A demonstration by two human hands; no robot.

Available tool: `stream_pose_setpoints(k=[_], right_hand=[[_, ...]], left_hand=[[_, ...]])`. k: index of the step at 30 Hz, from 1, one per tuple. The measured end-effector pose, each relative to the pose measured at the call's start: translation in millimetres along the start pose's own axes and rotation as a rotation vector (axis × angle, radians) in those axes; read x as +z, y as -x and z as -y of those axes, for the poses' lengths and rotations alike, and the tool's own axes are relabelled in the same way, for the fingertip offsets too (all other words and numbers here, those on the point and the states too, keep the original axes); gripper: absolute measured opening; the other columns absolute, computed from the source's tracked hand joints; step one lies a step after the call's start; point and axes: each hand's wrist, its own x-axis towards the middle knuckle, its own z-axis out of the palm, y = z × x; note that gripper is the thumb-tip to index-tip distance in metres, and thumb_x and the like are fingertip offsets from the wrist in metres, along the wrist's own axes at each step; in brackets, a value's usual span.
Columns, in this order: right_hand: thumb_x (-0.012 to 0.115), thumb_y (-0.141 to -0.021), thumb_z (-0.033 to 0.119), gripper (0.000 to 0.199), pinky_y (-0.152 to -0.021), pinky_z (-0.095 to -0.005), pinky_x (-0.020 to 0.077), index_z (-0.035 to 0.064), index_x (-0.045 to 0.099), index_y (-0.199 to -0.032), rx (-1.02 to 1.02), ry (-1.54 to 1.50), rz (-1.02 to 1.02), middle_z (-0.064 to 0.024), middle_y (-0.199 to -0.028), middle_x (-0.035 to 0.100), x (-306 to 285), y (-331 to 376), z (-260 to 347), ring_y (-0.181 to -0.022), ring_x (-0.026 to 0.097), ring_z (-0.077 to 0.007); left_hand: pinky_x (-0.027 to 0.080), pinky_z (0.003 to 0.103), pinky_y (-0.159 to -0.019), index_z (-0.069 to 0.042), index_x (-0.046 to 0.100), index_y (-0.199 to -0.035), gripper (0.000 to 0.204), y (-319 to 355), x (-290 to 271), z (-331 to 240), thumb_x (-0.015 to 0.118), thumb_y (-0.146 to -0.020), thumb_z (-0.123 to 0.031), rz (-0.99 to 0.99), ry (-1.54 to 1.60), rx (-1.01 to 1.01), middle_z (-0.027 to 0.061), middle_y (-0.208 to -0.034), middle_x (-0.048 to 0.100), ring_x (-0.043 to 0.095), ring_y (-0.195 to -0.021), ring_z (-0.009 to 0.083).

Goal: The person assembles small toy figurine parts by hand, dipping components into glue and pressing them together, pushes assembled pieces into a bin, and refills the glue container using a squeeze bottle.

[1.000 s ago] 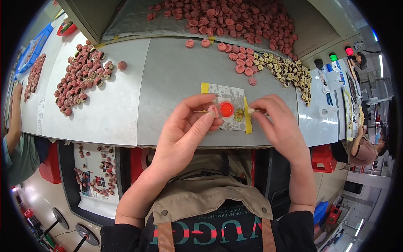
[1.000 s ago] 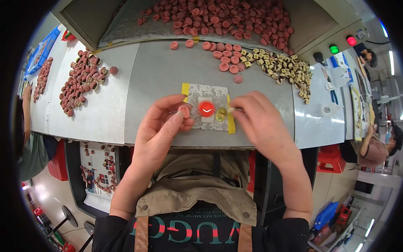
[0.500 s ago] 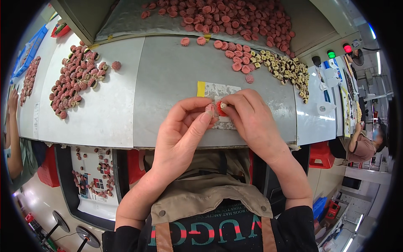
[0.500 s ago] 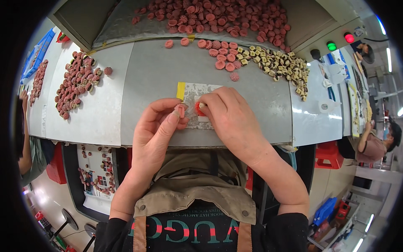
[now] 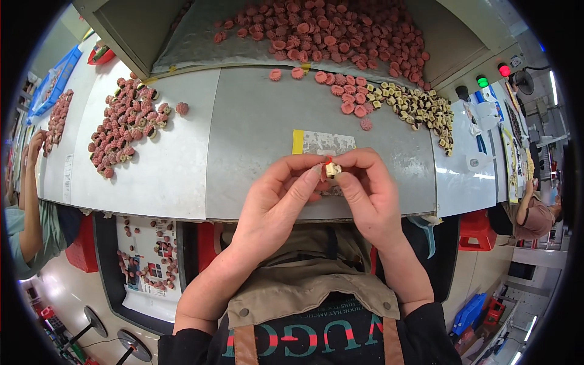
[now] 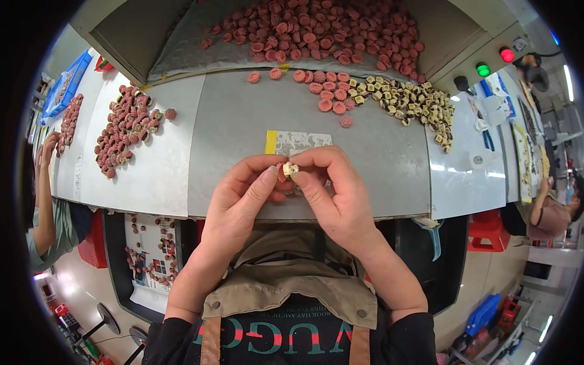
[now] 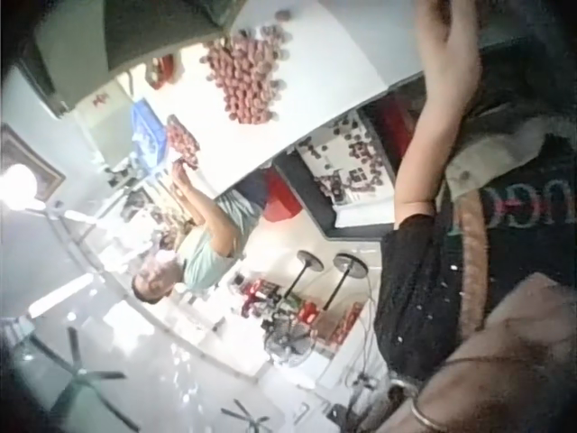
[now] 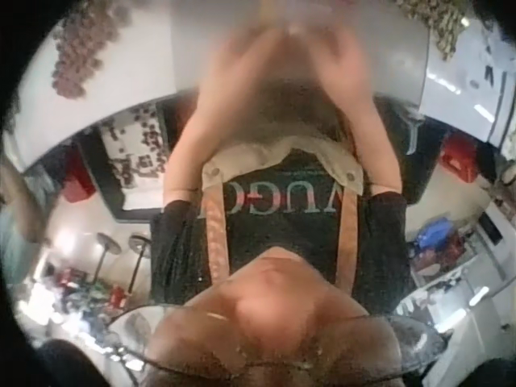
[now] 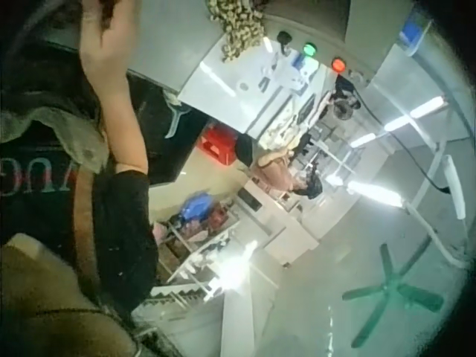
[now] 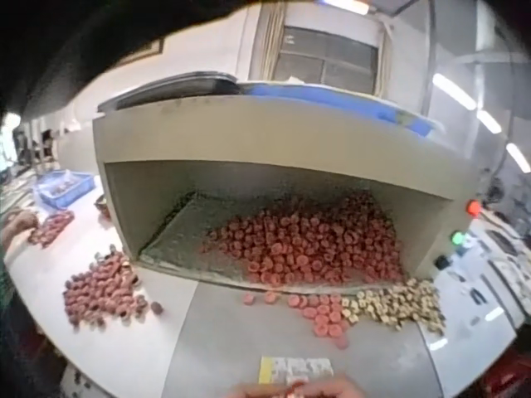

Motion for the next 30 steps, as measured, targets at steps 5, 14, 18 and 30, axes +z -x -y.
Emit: stream_pose_setpoints(k=[5, 14, 18, 30], right_hand=[[0.058, -0.096, 0.01, 0.018, -0.079, -0.0251, 0.045, 0.0005, 0.054, -0.11, -0.214, 0.287, -0.031, -0.0065, -0.103, 0.056, 4, 1, -6, -0.089, 0.054, -0.0122], [0.064, -0.091, 0.009, 0.02, -0.072, -0.0271, 0.0461, 0.0039, 0.056, -0.109, -0.364, 0.332, -0.134, -0.01, -0.106, 0.056, 8, 10, -20, -0.085, 0.054, -0.017], [0.073, -0.082, 0.008, 0.028, -0.072, -0.0302, 0.0483, 0.0045, 0.058, -0.106, -0.386, 0.376, -0.067, -0.0105, -0.107, 0.056, 4, 6, -9, -0.085, 0.056, -0.0202], [0.077, -0.061, -0.001, 0.04, -0.066, -0.0342, 0.0496, 0.006, 0.058, -0.095, -0.449, 0.391, -0.042, -0.0059, -0.086, 0.057, -6, 3, -38, -0.077, 0.057, -0.0244]], left_hand=[[0.049, 0.026, -0.086, 0.003, 0.055, -0.121, 0.028, -1, 2, 8, 0.056, -0.098, -0.014, -0.022, -0.006, 0.068, 0.0081, -0.114, 0.062, 0.06, -0.098, 0.0125], [0.051, 0.025, -0.085, 0.005, 0.058, -0.116, 0.026, -2, 4, 4, 0.059, -0.096, -0.01, -0.012, -0.019, -0.012, 0.0058, -0.105, 0.063, 0.061, -0.093, 0.0106], [0.051, 0.026, -0.085, 0.003, 0.052, -0.125, 0.034, 0, 1, -2, 0.06, -0.094, -0.009, 0.024, -0.051, -0.055, 0.0081, -0.105, 0.063, 0.062, -0.096, 0.0119], [0.055, 0.026, -0.076, -0.001, 0.046, -0.13, 0.058, -1, 12, 30, 0.072, -0.079, 0.001, -0.036, -0.466, 0.194, 0.0079, -0.096, 0.062, 0.066, -0.086, 0.0129]])
